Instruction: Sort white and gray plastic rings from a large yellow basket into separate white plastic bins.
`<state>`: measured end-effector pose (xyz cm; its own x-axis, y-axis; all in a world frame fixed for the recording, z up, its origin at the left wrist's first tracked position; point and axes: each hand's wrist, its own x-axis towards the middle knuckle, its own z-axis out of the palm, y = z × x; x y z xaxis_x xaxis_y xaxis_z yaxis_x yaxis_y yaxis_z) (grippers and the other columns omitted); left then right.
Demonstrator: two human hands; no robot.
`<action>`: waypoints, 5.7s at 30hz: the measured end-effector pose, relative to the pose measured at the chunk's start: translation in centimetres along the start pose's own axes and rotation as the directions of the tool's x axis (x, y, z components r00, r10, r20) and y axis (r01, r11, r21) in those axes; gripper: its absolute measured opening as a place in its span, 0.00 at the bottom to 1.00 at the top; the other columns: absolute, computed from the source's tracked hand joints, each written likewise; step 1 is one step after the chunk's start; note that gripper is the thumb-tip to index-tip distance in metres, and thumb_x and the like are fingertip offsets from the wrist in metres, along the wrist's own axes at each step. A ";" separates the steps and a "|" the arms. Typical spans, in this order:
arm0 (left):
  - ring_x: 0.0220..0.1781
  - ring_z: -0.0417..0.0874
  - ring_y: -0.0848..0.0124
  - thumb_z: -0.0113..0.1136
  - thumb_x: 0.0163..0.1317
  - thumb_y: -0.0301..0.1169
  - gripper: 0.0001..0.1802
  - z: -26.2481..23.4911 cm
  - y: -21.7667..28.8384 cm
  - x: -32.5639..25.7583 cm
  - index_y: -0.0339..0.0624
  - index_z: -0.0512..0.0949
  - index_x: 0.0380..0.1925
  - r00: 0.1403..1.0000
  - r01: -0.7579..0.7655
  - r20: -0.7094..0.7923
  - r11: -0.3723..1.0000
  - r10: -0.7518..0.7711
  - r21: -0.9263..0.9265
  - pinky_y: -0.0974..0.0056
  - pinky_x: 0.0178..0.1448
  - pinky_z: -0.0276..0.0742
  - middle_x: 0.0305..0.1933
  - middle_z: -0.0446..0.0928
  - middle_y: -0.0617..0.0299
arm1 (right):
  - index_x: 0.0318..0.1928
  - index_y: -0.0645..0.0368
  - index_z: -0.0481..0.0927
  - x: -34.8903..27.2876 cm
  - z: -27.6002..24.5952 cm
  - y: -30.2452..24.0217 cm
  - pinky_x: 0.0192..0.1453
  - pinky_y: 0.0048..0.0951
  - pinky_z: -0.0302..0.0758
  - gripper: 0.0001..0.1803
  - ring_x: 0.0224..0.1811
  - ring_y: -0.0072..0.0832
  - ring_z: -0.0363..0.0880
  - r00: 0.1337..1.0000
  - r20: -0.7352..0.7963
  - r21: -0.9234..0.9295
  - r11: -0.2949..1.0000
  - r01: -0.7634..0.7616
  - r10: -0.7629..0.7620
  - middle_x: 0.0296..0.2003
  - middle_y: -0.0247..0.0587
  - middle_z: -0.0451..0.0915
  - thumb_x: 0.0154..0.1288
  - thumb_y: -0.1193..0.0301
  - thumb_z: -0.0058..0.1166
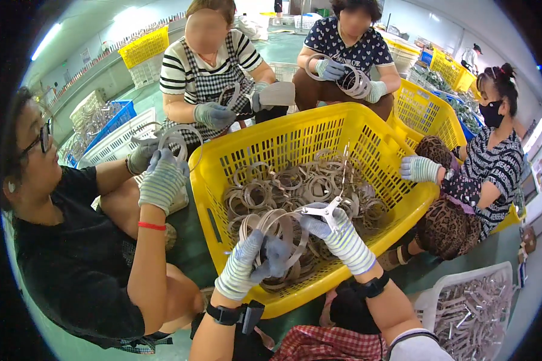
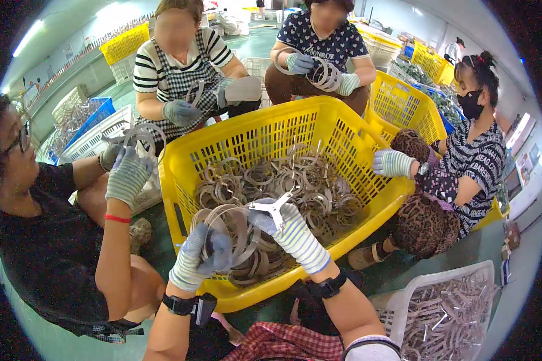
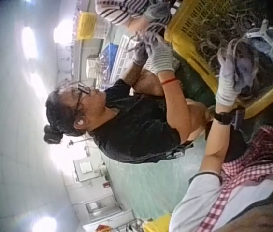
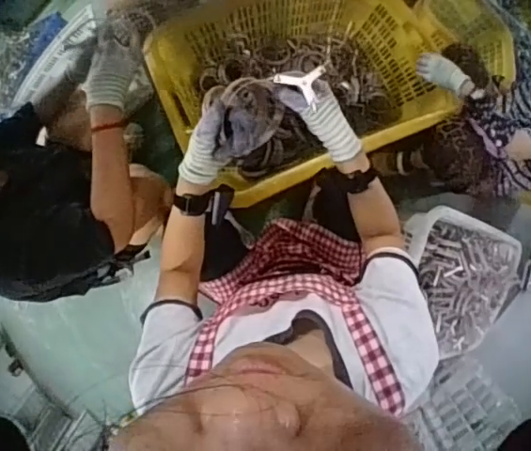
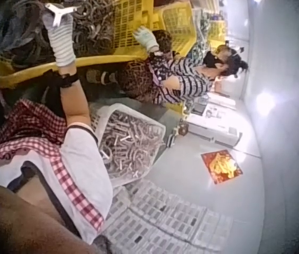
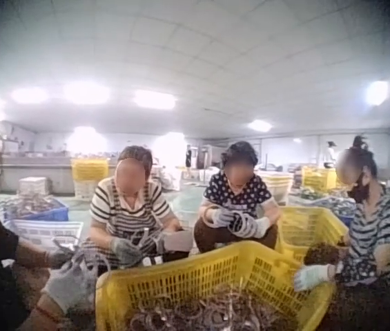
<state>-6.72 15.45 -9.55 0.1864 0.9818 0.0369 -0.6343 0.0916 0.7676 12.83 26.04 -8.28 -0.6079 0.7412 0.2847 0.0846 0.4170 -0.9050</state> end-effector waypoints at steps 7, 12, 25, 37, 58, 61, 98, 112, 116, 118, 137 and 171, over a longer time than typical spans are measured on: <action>0.37 0.77 0.78 0.52 0.66 0.36 0.17 1.4 1.1 1.0 0.38 0.76 0.49 0.876 -0.192 -0.336 0.889 0.346 0.416 0.73 0.41 0.73 0.40 0.79 0.64 | 0.43 0.64 0.79 0.4 -0.4 0.5 0.41 0.26 0.77 0.11 0.34 0.26 0.81 0.964 -0.264 0.017 1.000 -0.022 0.026 0.32 0.38 0.83 0.61 0.72 0.56; 0.31 0.76 0.81 0.58 0.63 0.37 0.16 1.9 1.9 0.2 0.40 0.77 0.46 0.935 -0.002 -0.330 0.936 0.126 0.352 0.75 0.34 0.70 0.36 0.79 0.67 | 0.42 0.66 0.79 0.9 -0.6 0.7 0.34 0.25 0.75 0.12 0.30 0.22 0.79 0.914 -0.350 0.201 0.969 -0.142 0.206 0.30 0.40 0.82 0.62 0.70 0.55; 0.25 0.73 0.83 0.58 0.64 0.32 0.11 -0.9 3.1 0.3 0.39 0.78 0.43 0.802 -0.145 -0.495 0.912 0.335 0.383 0.78 0.27 0.64 0.29 0.76 0.70 | 0.47 0.61 0.76 0.8 -0.6 -1.1 0.40 0.26 0.75 0.20 0.34 0.22 0.76 0.995 0.000 -0.129 0.986 -0.102 0.103 0.34 0.36 0.79 0.56 0.66 0.62; 0.24 0.71 0.84 0.58 0.63 0.33 0.13 -1.2 3.1 0.4 0.38 0.79 0.45 0.765 -0.127 -0.474 0.823 0.436 0.553 0.78 0.28 0.66 0.30 0.77 0.67 | 0.57 0.61 0.71 0.0 -1.0 0.5 0.55 0.30 0.72 0.29 0.48 0.32 0.78 0.911 0.301 -0.363 0.917 -0.164 0.282 0.46 0.44 0.80 0.60 0.58 0.59; 0.32 0.72 0.80 0.60 0.61 0.29 0.12 -1.2 2.3 0.6 0.38 0.79 0.44 0.769 -0.150 -0.454 0.817 0.451 0.557 0.74 0.36 0.68 0.35 0.76 0.69 | 0.48 0.51 0.77 1.0 -0.6 0.1 0.40 0.42 0.74 0.19 0.36 0.44 0.79 0.959 0.273 -0.764 0.622 0.172 0.070 0.34 0.45 0.79 0.54 0.67 0.59; 0.34 0.73 0.80 0.60 0.61 0.29 0.13 -0.5 2.5 0.6 0.38 0.79 0.44 0.780 -0.112 -0.471 0.832 0.412 0.543 0.74 0.38 0.69 0.35 0.77 0.68 | 0.47 0.50 0.76 0.8 -0.9 0.4 0.40 0.43 0.74 0.18 0.35 0.44 0.78 0.967 0.254 -0.785 0.587 0.197 0.016 0.31 0.46 0.78 0.54 0.67 0.58; 0.56 0.73 0.61 0.61 0.56 0.29 0.25 1.6 -0.2 1.7 0.35 0.70 0.55 0.884 -0.216 -0.038 0.478 0.467 0.851 0.60 0.62 0.66 0.54 0.73 0.51 | 0.43 0.60 0.78 1.3 -0.2 2.2 0.38 0.36 0.76 0.15 0.31 0.40 0.80 0.982 -0.188 -0.462 0.880 -0.110 0.024 0.30 0.47 0.81 0.58 0.65 0.56; 0.59 0.71 0.56 0.71 0.46 0.29 0.29 -0.4 -0.6 2.5 0.45 0.74 0.51 0.721 -0.292 0.013 0.287 0.693 0.912 0.55 0.59 0.71 0.60 0.67 0.50 | 0.38 0.61 0.78 0.7 1.0 -1.4 0.23 0.17 0.66 0.16 0.19 0.13 0.70 0.941 0.038 0.371 0.870 -0.325 0.336 0.23 0.27 0.76 0.59 0.61 0.61; 0.58 0.72 0.55 0.67 0.50 0.30 0.29 1.2 0.5 2.3 0.38 0.72 0.54 0.787 -0.227 -0.059 0.377 0.615 0.898 0.55 0.61 0.69 0.58 0.70 0.48 | 0.36 0.60 0.78 0.4 1.2 -1.3 0.22 0.18 0.65 0.14 0.18 0.13 0.69 0.931 -0.134 0.464 0.851 -0.244 0.340 0.22 0.27 0.75 0.57 0.64 0.63; 0.59 0.72 0.55 0.67 0.49 0.30 0.31 1.3 -0.2 2.3 0.33 0.70 0.55 0.756 -0.245 -0.086 0.403 0.649 0.882 0.56 0.64 0.66 0.56 0.72 0.47 | 0.33 0.58 0.78 0.5 1.2 -2.1 0.22 0.18 0.62 0.12 0.18 0.12 0.67 0.916 -0.091 0.480 0.823 -0.304 0.391 0.21 0.27 0.74 0.58 0.63 0.62; 0.63 0.68 0.60 0.72 0.46 0.30 0.41 0.3 -0.3 1.8 0.41 0.63 0.62 0.753 -0.278 -0.179 0.552 0.633 0.786 0.59 0.64 0.65 0.64 0.63 0.51 | 0.32 0.58 0.77 0.6 1.6 -2.4 0.20 0.17 0.64 0.26 0.15 0.16 0.69 0.878 0.258 0.467 0.744 -0.479 0.403 0.18 0.29 0.74 0.64 0.45 0.50; 0.33 0.76 0.73 0.76 0.41 0.31 0.32 0.3 2.9 0.5 0.39 0.74 0.49 0.786 -0.134 -0.227 0.518 0.574 0.845 0.66 0.39 0.75 0.39 0.76 0.62 | 0.33 0.60 0.76 1.0 2.7 -3.2 0.17 0.21 0.50 0.28 0.12 0.17 0.53 0.866 0.309 0.654 0.573 -0.494 0.394 0.13 0.26 0.60 0.62 0.43 0.51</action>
<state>-8.27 16.12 -7.09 -0.3882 0.8625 0.3246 0.2804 -0.2250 0.9332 9.85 23.98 -5.91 -0.7367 0.6436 -0.2076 -0.1680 -0.4715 -0.8657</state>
